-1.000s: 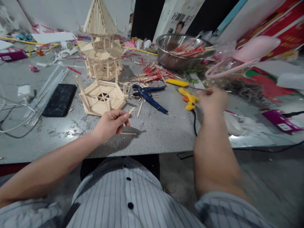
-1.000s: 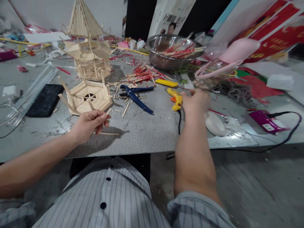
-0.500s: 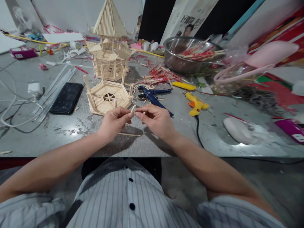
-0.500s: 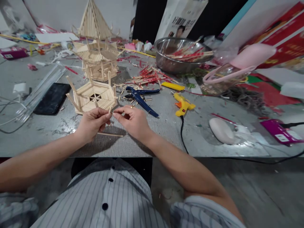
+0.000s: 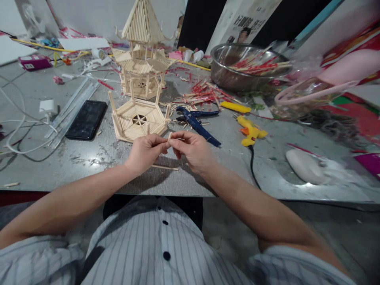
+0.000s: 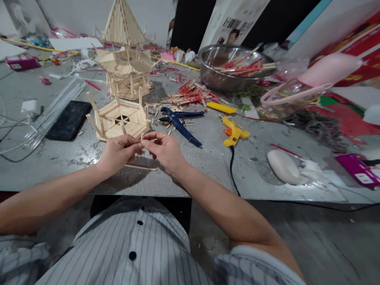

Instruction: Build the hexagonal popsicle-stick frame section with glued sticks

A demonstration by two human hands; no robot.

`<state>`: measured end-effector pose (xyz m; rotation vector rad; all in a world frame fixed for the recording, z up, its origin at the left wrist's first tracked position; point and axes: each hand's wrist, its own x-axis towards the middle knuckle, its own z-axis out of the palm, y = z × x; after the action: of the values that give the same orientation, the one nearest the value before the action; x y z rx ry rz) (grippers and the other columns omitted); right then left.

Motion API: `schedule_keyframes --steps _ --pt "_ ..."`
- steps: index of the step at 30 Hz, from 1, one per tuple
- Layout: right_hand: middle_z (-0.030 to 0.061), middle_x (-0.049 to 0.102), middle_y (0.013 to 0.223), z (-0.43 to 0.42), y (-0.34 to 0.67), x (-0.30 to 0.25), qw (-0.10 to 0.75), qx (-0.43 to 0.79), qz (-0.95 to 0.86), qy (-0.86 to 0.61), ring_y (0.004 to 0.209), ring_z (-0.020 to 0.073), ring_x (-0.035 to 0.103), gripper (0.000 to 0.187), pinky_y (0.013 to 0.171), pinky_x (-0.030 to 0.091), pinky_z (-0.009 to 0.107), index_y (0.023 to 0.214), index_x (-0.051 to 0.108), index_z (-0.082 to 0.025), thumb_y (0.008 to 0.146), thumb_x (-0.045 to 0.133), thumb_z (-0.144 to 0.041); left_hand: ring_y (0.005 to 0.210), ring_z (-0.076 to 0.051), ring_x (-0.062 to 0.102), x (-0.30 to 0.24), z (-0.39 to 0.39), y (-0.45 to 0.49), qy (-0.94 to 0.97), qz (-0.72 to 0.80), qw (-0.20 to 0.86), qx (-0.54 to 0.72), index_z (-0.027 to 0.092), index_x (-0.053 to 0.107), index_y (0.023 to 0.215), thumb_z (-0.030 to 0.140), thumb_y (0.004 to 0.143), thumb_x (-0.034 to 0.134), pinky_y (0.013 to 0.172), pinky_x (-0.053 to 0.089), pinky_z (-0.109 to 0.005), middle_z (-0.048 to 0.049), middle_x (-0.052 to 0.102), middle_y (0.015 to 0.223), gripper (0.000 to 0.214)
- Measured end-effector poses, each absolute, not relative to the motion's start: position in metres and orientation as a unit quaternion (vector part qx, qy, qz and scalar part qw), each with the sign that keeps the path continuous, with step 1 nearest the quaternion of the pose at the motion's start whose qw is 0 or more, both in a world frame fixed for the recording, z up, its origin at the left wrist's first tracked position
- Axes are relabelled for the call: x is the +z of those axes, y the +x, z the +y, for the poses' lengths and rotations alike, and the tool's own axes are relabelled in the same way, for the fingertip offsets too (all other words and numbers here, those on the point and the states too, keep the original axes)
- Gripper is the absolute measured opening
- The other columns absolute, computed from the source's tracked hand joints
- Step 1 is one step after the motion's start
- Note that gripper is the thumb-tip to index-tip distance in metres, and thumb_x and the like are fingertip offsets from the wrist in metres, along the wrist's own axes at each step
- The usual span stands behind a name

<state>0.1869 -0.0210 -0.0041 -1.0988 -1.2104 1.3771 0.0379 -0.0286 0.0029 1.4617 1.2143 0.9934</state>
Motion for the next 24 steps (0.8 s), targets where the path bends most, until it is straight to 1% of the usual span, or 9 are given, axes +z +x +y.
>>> schedule_keyframes --steps 3,6,8,11,15,20,24 --pt "-0.0074 0.055 0.053 -0.018 0.187 -0.004 0.477 0.566 -0.502 -0.447 0.039 0.0038 0.044 0.029 0.038 0.035 0.019 0.073 0.059 -0.018 0.061 0.075 -0.038 0.042 -0.005 0.043 0.003 -0.030 0.038 0.643 0.499 0.441 0.379 0.015 0.063 0.066 0.028 0.075 0.065 0.041 0.033 -0.017 0.0032 0.057 0.054 0.016" --pt "-0.0047 0.062 0.061 -0.013 0.190 -0.003 0.463 0.584 -0.496 -0.445 0.040 0.0048 0.049 0.030 0.039 0.039 0.020 0.075 0.055 -0.018 0.064 0.072 -0.040 0.048 -0.006 0.045 0.006 -0.031 0.034 0.709 0.483 0.366 0.361 0.015 0.065 0.063 0.021 0.074 0.066 0.046 0.033 -0.018 0.0027 0.058 0.054 0.013" --pt "-0.0033 0.065 0.064 -0.008 0.193 -0.001 0.448 0.595 -0.492 -0.451 0.040 0.0059 0.052 0.030 0.039 0.040 0.020 0.076 0.053 -0.019 0.064 0.072 -0.039 0.050 -0.006 0.047 0.011 -0.032 0.029 0.721 0.481 0.335 0.370 0.016 0.066 0.064 0.021 0.075 0.065 0.048 0.033 -0.019 0.0019 0.059 0.055 0.013" --pt "-0.0034 0.064 0.064 -0.003 0.197 0.001 0.427 0.595 -0.496 -0.467 0.041 0.0068 0.055 0.027 0.040 0.043 0.020 0.076 0.053 -0.019 0.063 0.073 -0.032 0.050 -0.007 0.047 0.025 -0.031 0.018 0.692 0.495 0.314 0.421 0.017 0.066 0.066 0.027 0.078 0.064 0.047 0.034 -0.020 0.0009 0.061 0.058 0.015" --pt "-0.0057 0.060 0.059 0.002 0.198 0.000 0.424 0.572 -0.517 -0.474 0.044 0.0076 0.056 0.027 0.043 0.047 0.021 0.075 0.054 -0.019 0.060 0.076 -0.025 0.047 -0.007 0.044 0.041 -0.029 0.006 0.653 0.522 0.288 0.467 0.019 0.063 0.065 0.029 0.078 0.065 0.045 0.033 -0.021 0.0011 0.060 0.057 0.016" --pt "-0.0056 0.058 0.057 0.004 0.198 -0.004 0.415 0.548 -0.563 -0.459 0.048 0.0086 0.058 0.027 0.047 0.049 0.022 0.072 0.057 -0.018 0.060 0.078 -0.028 0.049 -0.008 0.045 0.041 -0.020 -0.008 0.633 0.541 0.269 0.484 0.019 0.061 0.064 0.029 0.077 0.066 0.044 0.031 -0.023 0.0006 0.058 0.057 0.018" --pt "-0.0054 0.056 0.055 0.004 0.197 -0.007 0.391 0.531 -0.599 -0.454 0.044 0.0077 0.055 0.021 0.045 0.046 0.022 0.072 0.059 -0.018 0.064 0.075 -0.029 0.048 -0.008 0.044 0.028 -0.009 -0.020 0.625 0.552 0.272 0.481 0.020 0.061 0.066 0.031 0.076 0.066 0.044 0.031 -0.023 0.0008 0.058 0.057 0.016"
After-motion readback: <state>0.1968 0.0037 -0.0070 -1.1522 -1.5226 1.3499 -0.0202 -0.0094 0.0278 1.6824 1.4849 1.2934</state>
